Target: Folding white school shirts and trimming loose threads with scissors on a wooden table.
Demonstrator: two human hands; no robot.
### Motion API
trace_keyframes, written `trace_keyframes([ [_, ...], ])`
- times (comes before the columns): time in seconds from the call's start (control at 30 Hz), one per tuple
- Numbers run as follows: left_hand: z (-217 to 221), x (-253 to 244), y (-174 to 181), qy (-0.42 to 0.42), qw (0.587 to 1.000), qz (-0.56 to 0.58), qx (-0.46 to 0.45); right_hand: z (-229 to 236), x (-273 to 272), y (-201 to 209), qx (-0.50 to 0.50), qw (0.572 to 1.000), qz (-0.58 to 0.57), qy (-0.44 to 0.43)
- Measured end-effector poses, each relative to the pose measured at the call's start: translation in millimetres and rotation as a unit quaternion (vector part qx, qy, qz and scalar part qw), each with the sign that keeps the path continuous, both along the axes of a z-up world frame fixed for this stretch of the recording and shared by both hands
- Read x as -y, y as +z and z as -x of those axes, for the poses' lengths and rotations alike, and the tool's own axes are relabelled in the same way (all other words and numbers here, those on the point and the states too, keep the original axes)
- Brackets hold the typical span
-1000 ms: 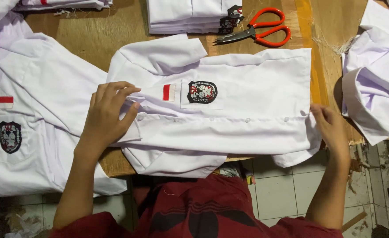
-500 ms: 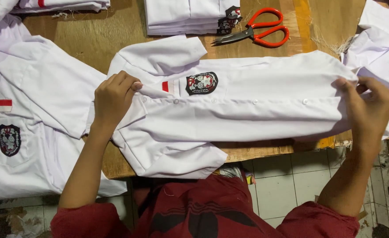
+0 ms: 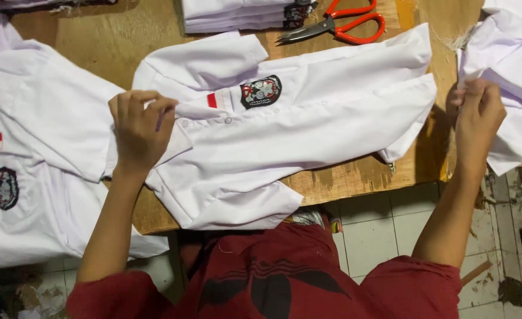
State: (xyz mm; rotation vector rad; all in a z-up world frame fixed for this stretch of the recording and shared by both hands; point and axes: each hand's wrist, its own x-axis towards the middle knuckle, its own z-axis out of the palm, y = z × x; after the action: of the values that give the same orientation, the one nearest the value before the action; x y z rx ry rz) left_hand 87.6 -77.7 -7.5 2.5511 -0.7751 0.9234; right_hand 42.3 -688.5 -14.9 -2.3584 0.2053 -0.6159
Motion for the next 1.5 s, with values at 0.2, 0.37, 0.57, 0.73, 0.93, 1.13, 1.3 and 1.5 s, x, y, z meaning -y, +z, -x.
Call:
trace_keyframes([
  [0.2, 46.6, 49.6, 20.3, -0.248, 0.951, -0.009, -0.182, 81.2, -39.1, 11.7, -0.319, 0.933, -0.168, -0.016],
  [0.37, 31.5, 45.6, -22.1, -0.201, 0.958, -0.026, -0.201, 92.9, -61.1, -18.7, -0.193, 0.962, -0.194, -0.01],
  [0.57, 7.8, 32.0, -14.6, -0.21, 0.931, -0.022, -0.297, 75.2, -38.5, -20.4, 0.02, 0.921, -0.388, -0.04],
  [0.73, -2.6, 28.9, -13.0, -0.24, 0.912, 0.023, -0.333, 69.6, -0.7, -8.9, 0.041, 0.936, -0.347, -0.045],
  [0.93, 3.4, 30.2, -5.5, -0.238, 0.911, 0.055, -0.333, 68.0, -15.8, -10.4, -0.203, 0.959, -0.184, -0.077],
  [1.13, 61.9, 16.1, 14.5, -0.242, 0.942, 0.054, -0.225, 84.2, -44.6, 9.3, -0.17, 0.972, -0.163, 0.019],
  [1.3, 117.3, -14.4, 12.2, -0.233, 0.856, 0.063, -0.458, 79.9, -22.2, -25.6, -0.02, 0.945, -0.323, -0.042],
  [1.5, 136.5, -36.6, -14.6, -0.238, 0.884, 0.156, -0.37, 57.7, -33.4, -32.6, 0.078, 0.96, -0.263, -0.054],
])
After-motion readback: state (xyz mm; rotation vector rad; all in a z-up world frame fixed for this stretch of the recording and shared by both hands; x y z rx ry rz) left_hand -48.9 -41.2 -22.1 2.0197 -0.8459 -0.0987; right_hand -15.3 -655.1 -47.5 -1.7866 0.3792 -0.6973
